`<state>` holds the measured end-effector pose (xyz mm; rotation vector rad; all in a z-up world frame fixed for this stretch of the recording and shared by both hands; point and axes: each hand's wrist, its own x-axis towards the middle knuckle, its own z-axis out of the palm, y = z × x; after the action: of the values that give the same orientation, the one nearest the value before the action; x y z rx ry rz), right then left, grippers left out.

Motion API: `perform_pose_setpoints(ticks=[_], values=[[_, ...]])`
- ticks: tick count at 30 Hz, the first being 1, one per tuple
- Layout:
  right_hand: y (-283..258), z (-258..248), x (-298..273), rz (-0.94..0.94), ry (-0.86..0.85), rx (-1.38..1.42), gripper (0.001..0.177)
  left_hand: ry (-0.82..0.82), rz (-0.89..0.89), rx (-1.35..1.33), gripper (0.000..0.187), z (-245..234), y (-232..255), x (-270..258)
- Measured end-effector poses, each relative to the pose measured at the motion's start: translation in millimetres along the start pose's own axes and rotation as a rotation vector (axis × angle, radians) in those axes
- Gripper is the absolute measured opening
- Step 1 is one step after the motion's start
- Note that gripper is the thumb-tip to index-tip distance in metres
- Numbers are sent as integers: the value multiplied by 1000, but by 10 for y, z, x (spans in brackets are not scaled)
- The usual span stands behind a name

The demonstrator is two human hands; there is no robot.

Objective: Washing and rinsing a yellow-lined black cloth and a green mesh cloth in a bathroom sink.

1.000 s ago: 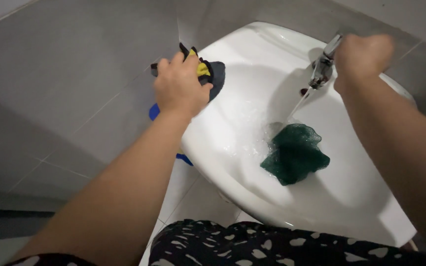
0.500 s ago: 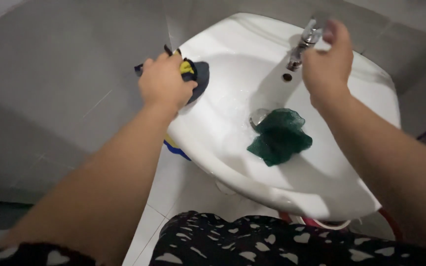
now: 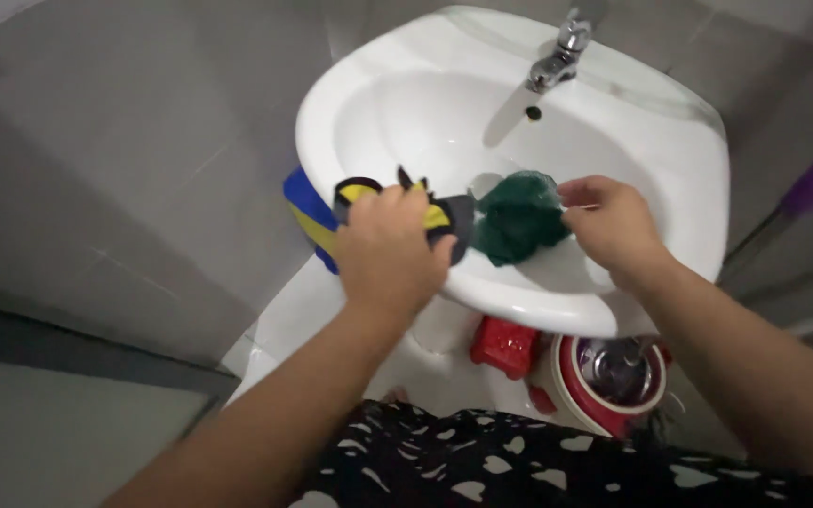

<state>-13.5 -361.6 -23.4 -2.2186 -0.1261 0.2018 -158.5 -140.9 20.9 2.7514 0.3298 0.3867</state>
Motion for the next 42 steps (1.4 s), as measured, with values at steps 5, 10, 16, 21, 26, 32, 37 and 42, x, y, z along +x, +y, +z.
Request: perform_pose_setpoints(ticks=[5, 10, 16, 21, 26, 32, 37, 42], values=[[-126, -86, -395, -29, -125, 53, 49, 229, 157, -115, 40, 195, 218, -256], [-237, -131, -768, -265, -279, 184, 67, 133, -33, -155, 41, 319, 383, -256], [-665, 166, -966, -691, -459, 7, 96, 22, -292, -711, 97, 490, 406, -241], [-933, 269, -1045, -607, -352, -243, 77, -172, -468, -811, 99, 168, 309, -287], [-770, 294, -1035, -648, -376, -168, 90, -90, -374, -878, 81, 195, 179, -283], [-436, 333, -1377, -660, -80, -471, 94, 91, -311, -577, 50, 298, 134, -154], [58, 50, -1411, -730, 84, -651, 86, 333, -186, -429, 22, 276, 163, -90], [495, -405, -1322, -689, 157, -594, 84, 195, -60, -314, 15, 340, 123, 150]])
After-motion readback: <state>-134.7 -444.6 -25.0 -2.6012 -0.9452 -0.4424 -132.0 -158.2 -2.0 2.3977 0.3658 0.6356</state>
